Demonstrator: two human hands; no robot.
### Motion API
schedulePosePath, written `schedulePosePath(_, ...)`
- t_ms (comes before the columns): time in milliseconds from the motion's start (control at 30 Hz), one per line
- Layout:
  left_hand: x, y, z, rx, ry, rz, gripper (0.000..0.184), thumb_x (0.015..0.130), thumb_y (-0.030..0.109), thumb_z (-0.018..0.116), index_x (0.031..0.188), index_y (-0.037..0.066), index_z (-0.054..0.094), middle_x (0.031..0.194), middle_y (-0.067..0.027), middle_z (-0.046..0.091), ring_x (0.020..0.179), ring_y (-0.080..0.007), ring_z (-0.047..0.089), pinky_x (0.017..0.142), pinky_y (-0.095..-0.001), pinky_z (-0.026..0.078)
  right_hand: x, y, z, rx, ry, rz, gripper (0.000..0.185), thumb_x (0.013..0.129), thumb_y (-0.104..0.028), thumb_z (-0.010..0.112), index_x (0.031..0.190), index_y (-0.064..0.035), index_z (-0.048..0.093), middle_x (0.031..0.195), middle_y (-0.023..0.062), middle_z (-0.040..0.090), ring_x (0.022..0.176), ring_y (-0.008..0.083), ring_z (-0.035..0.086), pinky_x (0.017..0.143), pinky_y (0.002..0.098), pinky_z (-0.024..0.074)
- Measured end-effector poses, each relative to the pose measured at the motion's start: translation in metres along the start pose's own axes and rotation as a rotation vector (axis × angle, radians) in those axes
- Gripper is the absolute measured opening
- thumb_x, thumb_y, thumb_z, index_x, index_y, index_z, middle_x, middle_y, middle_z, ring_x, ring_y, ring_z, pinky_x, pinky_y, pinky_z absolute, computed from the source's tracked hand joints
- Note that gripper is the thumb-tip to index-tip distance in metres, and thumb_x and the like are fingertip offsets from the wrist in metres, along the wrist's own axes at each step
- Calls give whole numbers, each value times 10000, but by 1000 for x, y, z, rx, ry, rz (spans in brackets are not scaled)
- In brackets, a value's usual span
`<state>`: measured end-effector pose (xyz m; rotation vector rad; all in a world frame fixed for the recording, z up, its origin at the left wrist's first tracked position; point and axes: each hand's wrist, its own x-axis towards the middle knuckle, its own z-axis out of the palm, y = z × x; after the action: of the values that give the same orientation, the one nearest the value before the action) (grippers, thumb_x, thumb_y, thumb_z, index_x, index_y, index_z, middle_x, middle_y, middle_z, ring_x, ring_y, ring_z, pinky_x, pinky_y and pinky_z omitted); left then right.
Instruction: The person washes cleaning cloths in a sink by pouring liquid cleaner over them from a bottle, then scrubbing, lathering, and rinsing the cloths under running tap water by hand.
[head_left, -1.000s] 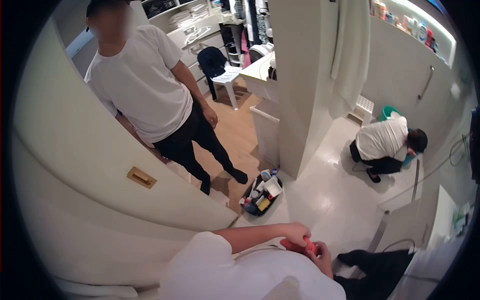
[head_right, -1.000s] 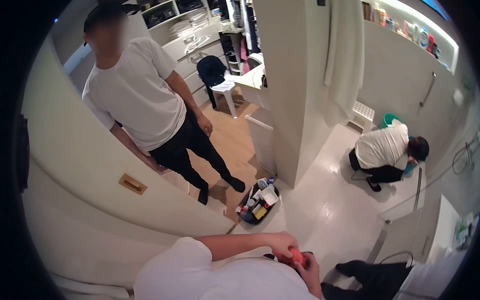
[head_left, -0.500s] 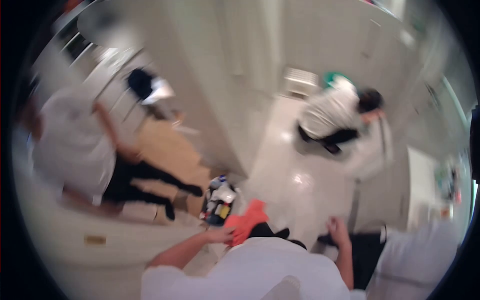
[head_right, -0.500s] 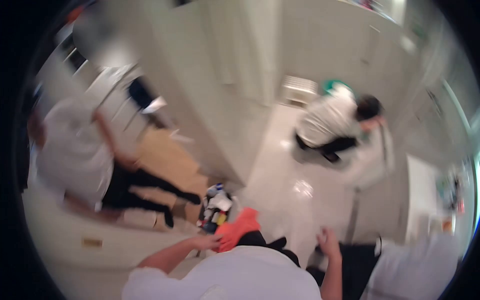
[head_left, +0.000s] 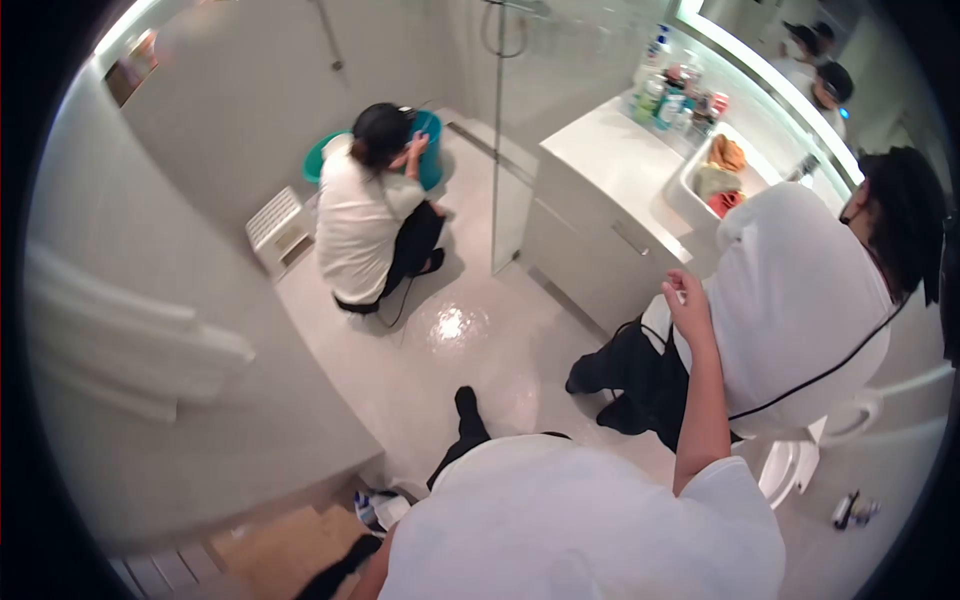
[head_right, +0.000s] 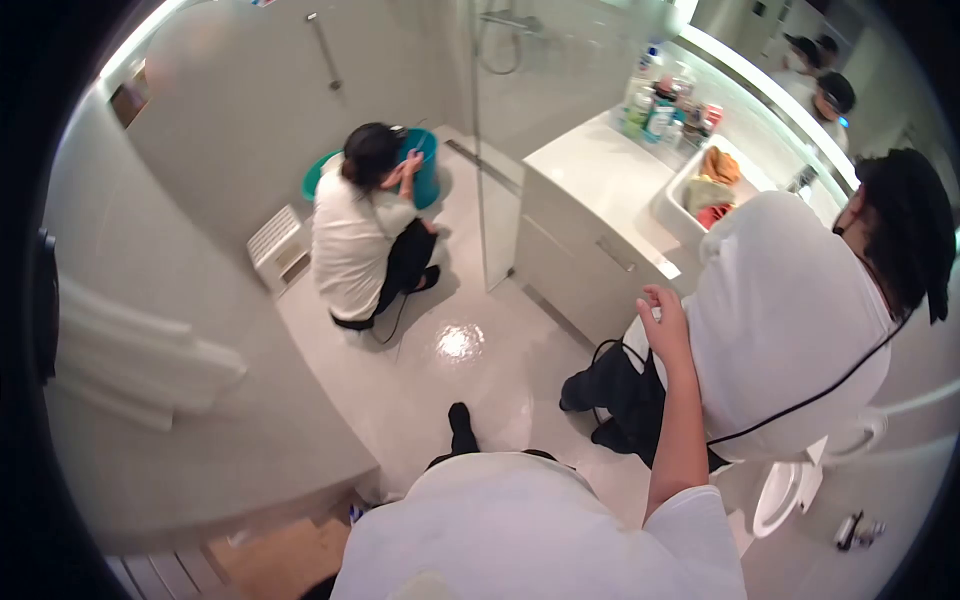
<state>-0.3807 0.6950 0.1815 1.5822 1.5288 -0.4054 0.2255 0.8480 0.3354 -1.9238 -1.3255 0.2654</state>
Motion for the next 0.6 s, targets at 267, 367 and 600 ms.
schedulePosePath(267, 150, 82, -126, -63, -133, 332, 644, 831, 244, 590, 1310, 50, 207, 1025, -202, 564, 893, -256, 594, 766, -343, 475, 10, -16, 0, -98, 116, 191, 313, 783, -148, 629, 1047, -6, 539, 976, 126, 545, 881, 235, 547, 799, 323, 439)
schedulePosePath(367, 191, 133, -156, -193, -194, 437, 661, 831, 250, 595, 1319, 54, 195, 1057, -206, 552, 921, -251, 587, 783, -337, 472, 13, -15, 1, -90, 147, 214, 308, 778, -137, 632, 1042, -9, 537, 963, 133, 546, 884, 243, 546, 798, 327, 439)
schedulePosePath(600, 265, 276, -200, -810, -236, 583, 700, 830, 264, 605, 1338, 63, 167, 1131, -215, 525, 985, -240, 571, 821, -325, 466, 36, -6, 14, 158, 219, 299, 282, 789, -135, 624, 1030, -13, 544, 931, 110, 551, 880, 210, 541, 796, 310, 436)
